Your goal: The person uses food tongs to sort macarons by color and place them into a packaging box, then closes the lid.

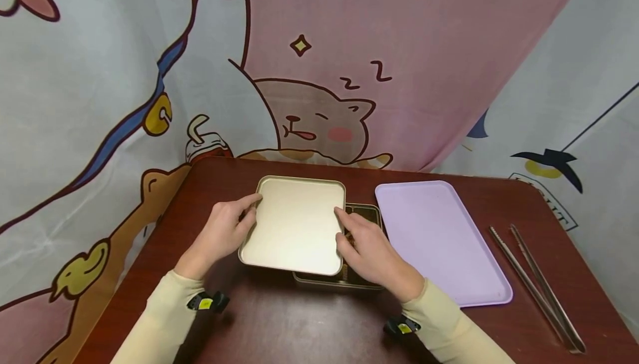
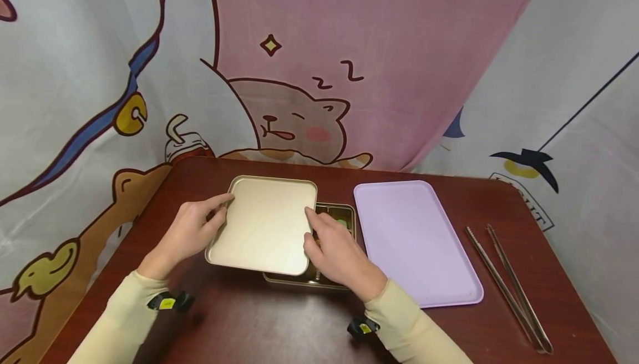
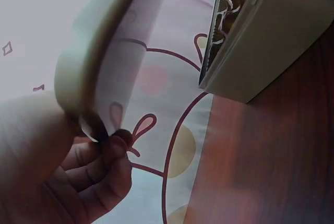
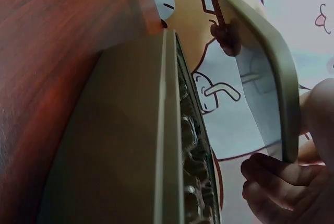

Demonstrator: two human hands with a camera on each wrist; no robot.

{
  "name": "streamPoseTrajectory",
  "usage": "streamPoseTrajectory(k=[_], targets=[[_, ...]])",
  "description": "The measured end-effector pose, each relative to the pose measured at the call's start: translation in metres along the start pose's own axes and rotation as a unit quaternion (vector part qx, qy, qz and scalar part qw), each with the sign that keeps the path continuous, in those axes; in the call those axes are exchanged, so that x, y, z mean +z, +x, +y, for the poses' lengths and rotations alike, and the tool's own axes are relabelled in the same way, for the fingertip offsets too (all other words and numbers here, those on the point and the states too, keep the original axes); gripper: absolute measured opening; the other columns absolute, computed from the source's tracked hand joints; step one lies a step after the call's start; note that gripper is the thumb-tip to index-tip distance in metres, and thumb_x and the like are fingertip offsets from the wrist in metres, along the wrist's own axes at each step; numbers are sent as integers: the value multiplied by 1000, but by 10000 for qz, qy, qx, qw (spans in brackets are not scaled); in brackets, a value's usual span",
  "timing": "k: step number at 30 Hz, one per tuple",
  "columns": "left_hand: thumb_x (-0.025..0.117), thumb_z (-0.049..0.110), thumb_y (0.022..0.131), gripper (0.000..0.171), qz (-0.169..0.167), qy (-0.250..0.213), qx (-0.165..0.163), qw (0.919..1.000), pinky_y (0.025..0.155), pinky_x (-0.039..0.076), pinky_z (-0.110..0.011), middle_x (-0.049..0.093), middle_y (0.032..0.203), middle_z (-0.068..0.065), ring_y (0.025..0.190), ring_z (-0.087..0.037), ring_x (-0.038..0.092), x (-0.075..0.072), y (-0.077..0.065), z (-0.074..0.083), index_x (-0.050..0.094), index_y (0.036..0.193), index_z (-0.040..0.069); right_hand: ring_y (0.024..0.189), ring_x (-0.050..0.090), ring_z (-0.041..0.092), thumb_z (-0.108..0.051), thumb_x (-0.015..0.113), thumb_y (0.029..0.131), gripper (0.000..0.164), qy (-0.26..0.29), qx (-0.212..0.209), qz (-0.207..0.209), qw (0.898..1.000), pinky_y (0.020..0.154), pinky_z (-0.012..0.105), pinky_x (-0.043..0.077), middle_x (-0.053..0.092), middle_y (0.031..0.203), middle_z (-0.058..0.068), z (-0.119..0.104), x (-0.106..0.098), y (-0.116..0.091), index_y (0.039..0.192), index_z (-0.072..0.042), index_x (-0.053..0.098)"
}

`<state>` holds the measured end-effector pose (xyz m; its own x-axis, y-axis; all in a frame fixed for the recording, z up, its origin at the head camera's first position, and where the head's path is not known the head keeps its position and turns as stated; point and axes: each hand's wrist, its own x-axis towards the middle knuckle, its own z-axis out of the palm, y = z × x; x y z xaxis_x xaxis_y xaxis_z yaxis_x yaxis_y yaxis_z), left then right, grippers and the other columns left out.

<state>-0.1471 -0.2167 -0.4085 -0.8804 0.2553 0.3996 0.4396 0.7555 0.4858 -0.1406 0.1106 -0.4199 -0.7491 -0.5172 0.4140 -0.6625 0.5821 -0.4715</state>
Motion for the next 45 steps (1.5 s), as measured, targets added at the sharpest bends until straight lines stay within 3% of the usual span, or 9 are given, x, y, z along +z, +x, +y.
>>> streamPoseTrajectory(k=[6,16,28,31,34,37,40,42,45], targets=[[61,4,100,36,-80,-291,300,9991,49,40,-23,59,72,2,52,-2,39,13,1,5,67,134,-4,69,46,7,-9,60,100,55,-166,156,-244,9994,65,27,45,62,94,2,11,-16,-9,152,6,50],[62,4,98,34,26,-606,909,9940,52,42,-21,59,70,4,55,-1,40,44,9,23,69,131,-6,87,62,17,-5,61,97,54,-487,117,-231,9985,77,39,54,70,109,10,36,-38,-32,148,8,53],[61,5,100,33,-163,-795,954,9921,55,44,-22,66,77,5,57,-2,44,63,13,32,69,130,-4,82,62,9,-1,62,95,53,-475,80,-181,9987,67,28,51,66,97,0,50,-44,-47,146,8,54],[61,10,102,33,-320,-914,827,9919,61,50,-28,70,81,4,62,-4,52,60,14,34,69,132,-1,87,66,13,-4,60,98,49,-212,311,-191,9991,70,31,56,72,111,9,49,-49,-48,146,8,56],[55,9,103,34,-546,-1125,582,9904,65,50,-29,71,86,1,68,-6,54,56,15,36,70,133,4,109,68,19,-9,55,104,45,197,809,-287,9961,87,35,58,69,135,15,46,-57,-49,147,3,58],[51,1,96,42,-715,-1402,502,9863,64,47,-27,71,88,1,70,-8,55,50,15,36,72,132,8,98,67,17,-5,46,104,43,827,1137,-359,9894,83,30,54,73,113,12,45,-66,-49,144,1,61],[56,-4,88,45,-723,-1586,658,9825,60,50,-28,71,85,2,68,-8,59,44,16,36,74,127,8,76,58,12,7,40,96,48,1583,1008,-331,9817,66,25,47,62,86,6,46,-72,-48,137,4,64],[62,-3,85,43,-646,-1581,764,9823,59,52,-29,73,85,4,68,-7,60,41,16,38,75,124,8,75,58,8,15,40,90,51,2005,787,-322,9760,64,23,48,64,89,7,47,-74,-49,134,7,64],[70,2,85,38,-520,-1604,806,9824,54,49,-27,69,81,6,62,-6,56,38,17,40,76,122,9,81,60,3,17,47,91,46,2161,563,-227,9745,66,20,50,71,105,10,47,-75,-50,133,8,65]])
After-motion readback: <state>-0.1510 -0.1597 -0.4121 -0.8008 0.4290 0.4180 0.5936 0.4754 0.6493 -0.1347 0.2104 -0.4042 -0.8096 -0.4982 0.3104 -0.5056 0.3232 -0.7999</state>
